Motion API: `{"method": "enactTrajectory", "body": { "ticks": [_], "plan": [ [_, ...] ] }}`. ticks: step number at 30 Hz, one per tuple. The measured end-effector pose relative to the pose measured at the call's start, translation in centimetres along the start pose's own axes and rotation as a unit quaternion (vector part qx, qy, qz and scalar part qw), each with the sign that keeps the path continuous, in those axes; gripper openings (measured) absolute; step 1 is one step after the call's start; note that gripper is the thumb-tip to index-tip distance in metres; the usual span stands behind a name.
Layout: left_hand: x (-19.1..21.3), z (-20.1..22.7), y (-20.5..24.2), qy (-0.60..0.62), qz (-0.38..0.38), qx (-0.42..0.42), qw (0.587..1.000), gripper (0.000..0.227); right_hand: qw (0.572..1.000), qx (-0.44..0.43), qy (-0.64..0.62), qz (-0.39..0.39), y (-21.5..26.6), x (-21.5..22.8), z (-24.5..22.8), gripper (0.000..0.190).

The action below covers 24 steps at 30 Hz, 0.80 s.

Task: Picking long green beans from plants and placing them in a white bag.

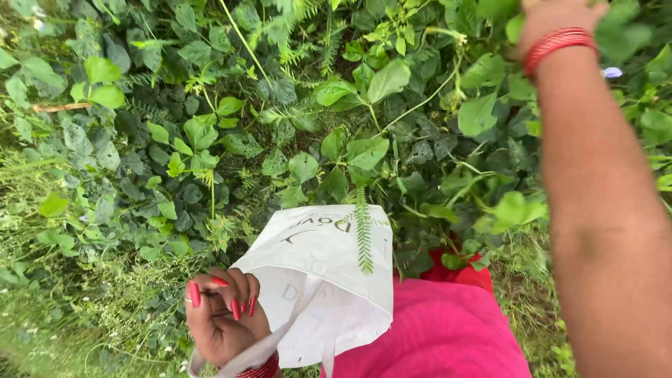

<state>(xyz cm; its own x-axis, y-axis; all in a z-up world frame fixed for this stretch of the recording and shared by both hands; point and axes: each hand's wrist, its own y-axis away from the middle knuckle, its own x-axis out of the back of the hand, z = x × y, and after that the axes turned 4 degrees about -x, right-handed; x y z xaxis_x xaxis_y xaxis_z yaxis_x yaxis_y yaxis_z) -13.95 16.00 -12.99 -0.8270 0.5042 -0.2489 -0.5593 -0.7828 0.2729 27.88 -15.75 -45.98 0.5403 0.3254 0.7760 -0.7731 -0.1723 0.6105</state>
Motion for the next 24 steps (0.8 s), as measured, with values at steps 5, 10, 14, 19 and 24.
{"method": "enactTrajectory", "body": {
  "ticks": [5,10,14,19,24],
  "plan": [
    [-0.9,-0.3,0.6,0.048,0.014,0.002,0.999,0.033,0.995,-0.044,0.016,-0.083,4.0,-16.8,12.3,0.041],
    [-2.7,0.0,0.3,-0.002,-0.012,0.025,1.0,0.022,0.96,-0.199,-0.177,-0.091,15.1,-23.6,13.5,0.04],
    [-3.8,-1.1,0.4,0.011,-0.014,0.038,0.999,0.02,0.942,-0.23,-0.236,-0.059,17.9,-24.4,11.8,0.037],
    [-1.0,-2.8,1.0,-0.239,-0.083,0.18,0.951,0.023,0.927,-0.195,-0.32,-0.004,17.7,-21.1,8.4,0.028],
    [-1.0,-0.4,0.3,-0.24,-0.353,0.335,0.84,0.055,0.933,-0.2,-0.294,-0.052,18.2,-16.4,5.9,0.025]
  ]
}}
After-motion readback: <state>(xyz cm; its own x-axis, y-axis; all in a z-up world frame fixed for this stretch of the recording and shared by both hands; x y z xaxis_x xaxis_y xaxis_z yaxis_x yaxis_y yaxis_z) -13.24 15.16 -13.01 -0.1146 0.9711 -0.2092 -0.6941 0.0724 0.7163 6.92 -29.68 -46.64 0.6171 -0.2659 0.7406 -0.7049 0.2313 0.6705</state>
